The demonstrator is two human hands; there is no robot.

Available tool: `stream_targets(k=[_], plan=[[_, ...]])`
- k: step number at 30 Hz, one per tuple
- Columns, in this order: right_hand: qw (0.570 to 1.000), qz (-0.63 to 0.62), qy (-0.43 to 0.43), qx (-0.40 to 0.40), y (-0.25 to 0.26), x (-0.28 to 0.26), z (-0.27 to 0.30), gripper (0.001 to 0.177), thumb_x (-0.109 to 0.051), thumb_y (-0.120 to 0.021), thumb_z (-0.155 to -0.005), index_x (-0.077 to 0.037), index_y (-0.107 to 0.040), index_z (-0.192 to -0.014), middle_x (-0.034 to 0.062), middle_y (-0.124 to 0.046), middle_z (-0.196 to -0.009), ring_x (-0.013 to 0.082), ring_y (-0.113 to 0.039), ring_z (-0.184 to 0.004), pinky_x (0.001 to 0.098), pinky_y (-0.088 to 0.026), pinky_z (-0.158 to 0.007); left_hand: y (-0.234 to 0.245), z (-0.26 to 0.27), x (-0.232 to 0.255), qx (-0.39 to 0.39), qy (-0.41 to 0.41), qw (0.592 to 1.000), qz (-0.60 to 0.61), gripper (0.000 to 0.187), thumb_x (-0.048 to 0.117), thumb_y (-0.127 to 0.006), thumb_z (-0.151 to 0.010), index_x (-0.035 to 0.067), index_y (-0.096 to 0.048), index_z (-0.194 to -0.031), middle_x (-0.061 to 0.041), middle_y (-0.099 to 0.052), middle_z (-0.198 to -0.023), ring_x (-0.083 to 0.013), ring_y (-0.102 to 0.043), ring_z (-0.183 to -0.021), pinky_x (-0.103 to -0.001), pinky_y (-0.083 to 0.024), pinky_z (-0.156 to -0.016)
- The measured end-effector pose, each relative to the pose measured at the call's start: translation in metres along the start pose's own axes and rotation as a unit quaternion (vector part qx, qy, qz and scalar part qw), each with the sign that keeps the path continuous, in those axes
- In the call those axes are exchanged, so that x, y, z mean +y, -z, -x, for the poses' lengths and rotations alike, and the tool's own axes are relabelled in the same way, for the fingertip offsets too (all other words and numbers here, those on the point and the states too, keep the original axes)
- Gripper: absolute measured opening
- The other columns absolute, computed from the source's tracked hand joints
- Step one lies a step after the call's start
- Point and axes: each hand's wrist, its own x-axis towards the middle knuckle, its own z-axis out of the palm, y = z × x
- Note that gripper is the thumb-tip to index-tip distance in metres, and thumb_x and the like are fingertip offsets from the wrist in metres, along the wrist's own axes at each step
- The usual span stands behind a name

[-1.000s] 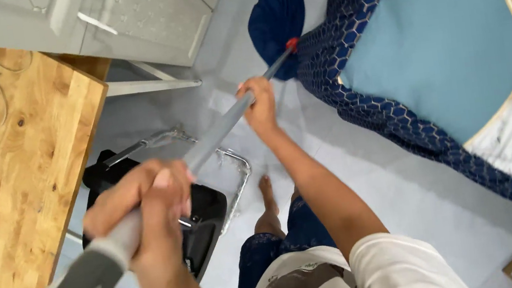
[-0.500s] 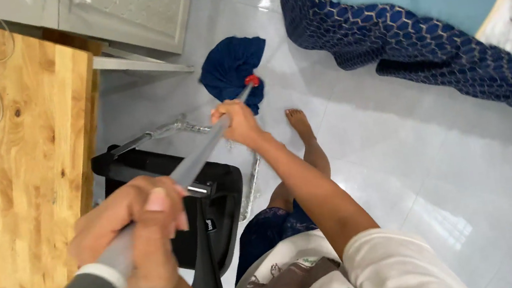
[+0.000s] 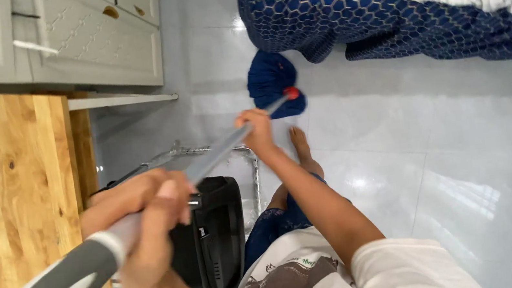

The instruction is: The person is mopping the tiled floor of a bedroom using a blue mop.

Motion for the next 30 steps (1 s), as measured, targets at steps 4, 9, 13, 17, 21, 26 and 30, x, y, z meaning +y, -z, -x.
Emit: stream_targets(k=[4,9,13,17,21,26,30], plan=[[0.995,0.017,-0.048,-0.087,-0.034,0.016,-0.029,0.023,-0.008,-0.071,-0.085,-0.004,-0.052,-0.072,0.0146,-0.057,-0.069,0.0352,-0.059,-0.068,0.0411,-0.048,-0.074,-0.034,-0.017,0.017,0.008,0.003,0.999,-0.052,0.034,-0.006,-0.056,-0.090,0.000,-0.041,-0.061,-0.006,-0.048,-0.058,-0.0146,-0.051,-0.053,-0.036,-0.056,-0.067],[0.995,-0.076,-0.036,-0.062,0.001,0.012,-0.078,0.024,-0.016,-0.066,-0.091,-0.004,-0.057,-0.072,0.0154,-0.060,-0.071,0.0376,-0.059,-0.071,0.0442,-0.046,-0.065,-0.069,-0.021,-0.001,0.006,-0.016,0.998,-0.063,0.033,0.000,-0.056,-0.093,0.001,-0.041,-0.064,-0.009,-0.050,-0.064,-0.0183,-0.055,-0.054,-0.037,-0.057,-0.071],[0.995,-0.032,-0.067,-0.067,0.055,0.011,-0.069,0.032,-0.016,-0.067,-0.096,-0.002,-0.053,-0.072,0.0166,-0.058,-0.072,0.0385,-0.056,-0.071,0.0448,-0.044,-0.069,-0.090,-0.023,-0.005,0.008,-0.007,0.999,-0.042,0.029,0.001,-0.054,-0.086,0.002,-0.040,-0.061,-0.009,-0.047,-0.060,-0.0183,-0.052,-0.048,-0.037,-0.056,-0.063],[0.995,0.037,-0.090,0.012,0.117,0.000,-0.017,0.016,-0.007,-0.066,-0.089,-0.005,-0.057,-0.076,0.0125,-0.060,-0.076,0.0347,-0.058,-0.078,0.0441,-0.044,-0.076,-0.120,-0.024,-0.006,-0.028,-0.012,0.998,0.058,0.031,0.004,-0.055,-0.077,0.005,-0.034,-0.054,-0.003,-0.039,-0.051,-0.0161,-0.046,-0.039,-0.037,-0.051,-0.053],[0.981,0.107,-0.137,0.081,0.160,-0.014,0.027,0.019,-0.003,-0.067,-0.090,-0.004,-0.054,-0.077,0.0111,-0.059,-0.078,0.0337,-0.057,-0.082,0.0436,-0.044,-0.077,-0.149,-0.025,-0.004,-0.120,0.033,0.987,0.103,0.034,0.004,-0.057,-0.074,0.006,-0.032,-0.051,-0.003,-0.041,-0.047,-0.0157,-0.044,-0.039,-0.035,-0.052,-0.048],[0.969,0.133,-0.179,0.109,0.143,-0.012,0.063,0.025,-0.004,-0.070,-0.092,-0.004,-0.053,-0.073,0.0125,-0.059,-0.073,0.0351,-0.057,-0.075,0.0426,-0.043,-0.072,-0.126,-0.018,0.003,-0.173,0.056,0.981,0.062,0.033,0.002,-0.056,-0.080,0.002,-0.038,-0.053,-0.006,-0.046,-0.051,-0.0167,-0.046,-0.041,-0.033,-0.051,-0.049],[0.990,-0.005,-0.092,0.108,0.088,-0.016,0.060,0.017,-0.004,-0.071,-0.076,-0.006,-0.055,-0.074,0.0119,-0.064,-0.076,0.0337,-0.063,-0.077,0.0416,-0.046,-0.074,-0.095,-0.001,0.033,-0.092,0.082,0.992,-0.027,0.024,0.000,-0.053,-0.076,0.002,-0.040,-0.055,-0.007,-0.048,-0.054,-0.0149,-0.046,-0.040,-0.036,-0.051,-0.056]])
